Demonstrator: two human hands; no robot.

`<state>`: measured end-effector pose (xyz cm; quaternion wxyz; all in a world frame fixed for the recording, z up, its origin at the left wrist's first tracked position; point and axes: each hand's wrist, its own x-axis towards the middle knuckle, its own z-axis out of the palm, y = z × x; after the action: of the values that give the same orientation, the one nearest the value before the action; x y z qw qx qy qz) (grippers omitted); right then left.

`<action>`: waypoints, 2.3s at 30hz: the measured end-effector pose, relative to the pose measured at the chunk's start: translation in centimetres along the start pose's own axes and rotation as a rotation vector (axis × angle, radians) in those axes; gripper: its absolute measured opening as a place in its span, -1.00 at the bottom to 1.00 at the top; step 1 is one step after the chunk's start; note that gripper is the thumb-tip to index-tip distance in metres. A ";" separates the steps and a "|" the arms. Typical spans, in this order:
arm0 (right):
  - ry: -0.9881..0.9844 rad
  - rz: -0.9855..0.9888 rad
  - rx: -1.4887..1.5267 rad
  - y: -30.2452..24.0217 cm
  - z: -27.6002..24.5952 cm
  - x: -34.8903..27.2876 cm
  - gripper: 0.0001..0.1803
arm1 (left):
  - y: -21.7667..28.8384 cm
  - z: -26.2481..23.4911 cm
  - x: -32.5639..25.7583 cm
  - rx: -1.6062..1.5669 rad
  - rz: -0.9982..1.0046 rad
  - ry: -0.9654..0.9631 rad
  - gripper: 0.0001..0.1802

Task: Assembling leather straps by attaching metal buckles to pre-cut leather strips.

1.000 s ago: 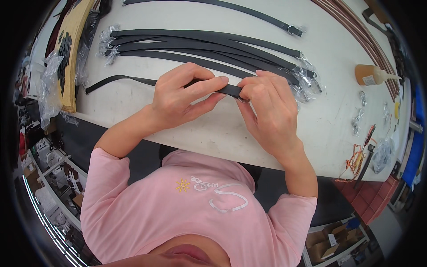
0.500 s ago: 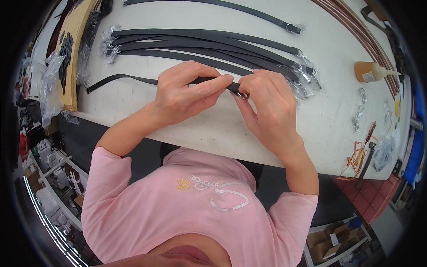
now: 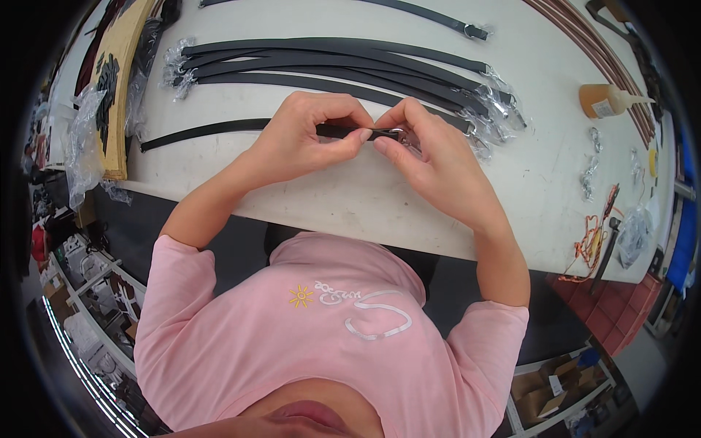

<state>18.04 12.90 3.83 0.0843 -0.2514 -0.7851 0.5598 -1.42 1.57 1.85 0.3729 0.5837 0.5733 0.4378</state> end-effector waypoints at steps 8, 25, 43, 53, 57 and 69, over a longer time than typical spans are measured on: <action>0.084 -0.145 -0.292 0.0 0.4 0.1 -0.82 | -0.7 -0.1 -0.5 0.398 0.231 0.045 -0.85; -0.078 0.152 0.315 2.7 0.4 1.6 -0.69 | -2.7 -1.1 0.9 -0.275 -0.167 -0.209 -0.70; -0.189 0.156 0.131 2.6 -0.9 1.8 -0.68 | -2.7 -1.3 1.0 -0.195 -0.160 -0.206 -0.67; -0.039 0.155 -0.055 2.4 0.4 1.3 -0.64 | -3.4 -0.9 0.9 -0.112 -0.138 -0.195 -0.66; -0.031 0.113 0.080 2.9 0.2 1.3 -0.68 | -3.7 -0.8 1.2 -0.147 -0.105 -0.208 -0.67; -0.112 0.148 0.258 3.0 -0.3 1.7 -0.70 | -3.2 -1.2 0.8 -0.147 -0.162 -0.202 -0.66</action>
<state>17.65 14.72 0.89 0.0305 -0.2640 -0.6893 0.6739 -3.67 2.51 -0.67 0.5043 0.5478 0.5446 0.3861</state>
